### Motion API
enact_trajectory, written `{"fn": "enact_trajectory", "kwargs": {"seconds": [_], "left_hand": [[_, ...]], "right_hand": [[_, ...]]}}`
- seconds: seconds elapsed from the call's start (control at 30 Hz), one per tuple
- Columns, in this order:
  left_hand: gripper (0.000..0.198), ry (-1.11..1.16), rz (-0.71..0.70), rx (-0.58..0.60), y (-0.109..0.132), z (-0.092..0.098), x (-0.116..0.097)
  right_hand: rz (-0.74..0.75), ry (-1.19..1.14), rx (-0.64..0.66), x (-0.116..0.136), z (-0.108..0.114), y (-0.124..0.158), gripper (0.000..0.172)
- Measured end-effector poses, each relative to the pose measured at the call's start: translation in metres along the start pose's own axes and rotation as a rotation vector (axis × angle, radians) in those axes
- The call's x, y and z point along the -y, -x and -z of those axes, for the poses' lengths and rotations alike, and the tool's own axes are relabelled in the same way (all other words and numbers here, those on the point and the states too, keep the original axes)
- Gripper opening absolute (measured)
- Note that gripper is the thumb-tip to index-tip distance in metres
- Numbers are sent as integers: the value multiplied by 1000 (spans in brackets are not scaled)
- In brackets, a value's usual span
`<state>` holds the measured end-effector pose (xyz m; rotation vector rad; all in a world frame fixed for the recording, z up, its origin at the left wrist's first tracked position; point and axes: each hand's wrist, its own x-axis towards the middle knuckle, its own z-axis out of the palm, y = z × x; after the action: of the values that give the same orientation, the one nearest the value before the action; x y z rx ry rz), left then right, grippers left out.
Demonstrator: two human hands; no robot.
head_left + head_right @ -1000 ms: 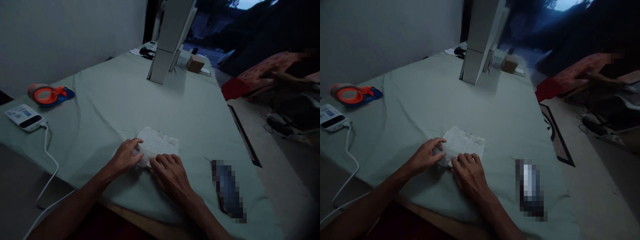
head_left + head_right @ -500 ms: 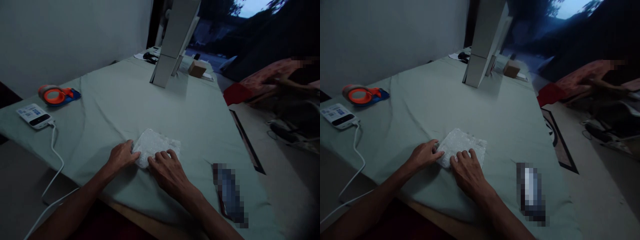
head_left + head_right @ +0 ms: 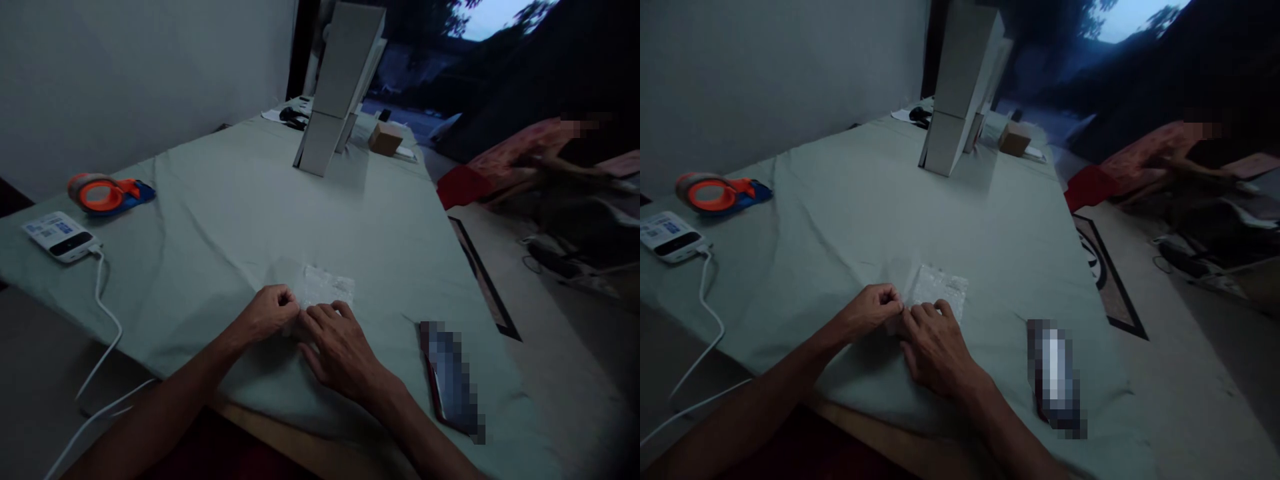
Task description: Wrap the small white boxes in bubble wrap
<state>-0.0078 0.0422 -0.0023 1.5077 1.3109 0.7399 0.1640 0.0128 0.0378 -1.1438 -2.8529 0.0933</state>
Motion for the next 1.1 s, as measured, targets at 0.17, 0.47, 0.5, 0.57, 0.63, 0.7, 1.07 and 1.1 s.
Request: {"fn": "enact_trajectory", "kwargs": {"seconds": [0.17,0.47,0.5,0.57,0.63,0.7,1.07,1.1], "left_hand": [[23,-61,-103,169,10,7,-11],[23,-434,-374,258,25,10,-19],[20,-462,-385,233,24,6,-17],[15,-518,-415,177,21,-2,-13],[13,-561,-449,123,19,-7,-11],[13,-571,-484,90,17,-9,-10],[19,-745,-506,127,23,-14,-17],[19,-763,-505,133,23,-14,-19]], "right_hand": [[-42,-194,-165,-7,-6,22,31],[-809,-600,-262,-32,-34,83,52],[-849,-646,-228,-32,-37,84,58],[-892,-705,-197,-31,-41,81,66],[-917,-717,-192,-30,-45,72,74],[-921,-699,-201,-27,-48,62,79],[-855,-910,-396,-16,-56,41,72],[-847,-944,-409,-15,-54,39,70]]}}
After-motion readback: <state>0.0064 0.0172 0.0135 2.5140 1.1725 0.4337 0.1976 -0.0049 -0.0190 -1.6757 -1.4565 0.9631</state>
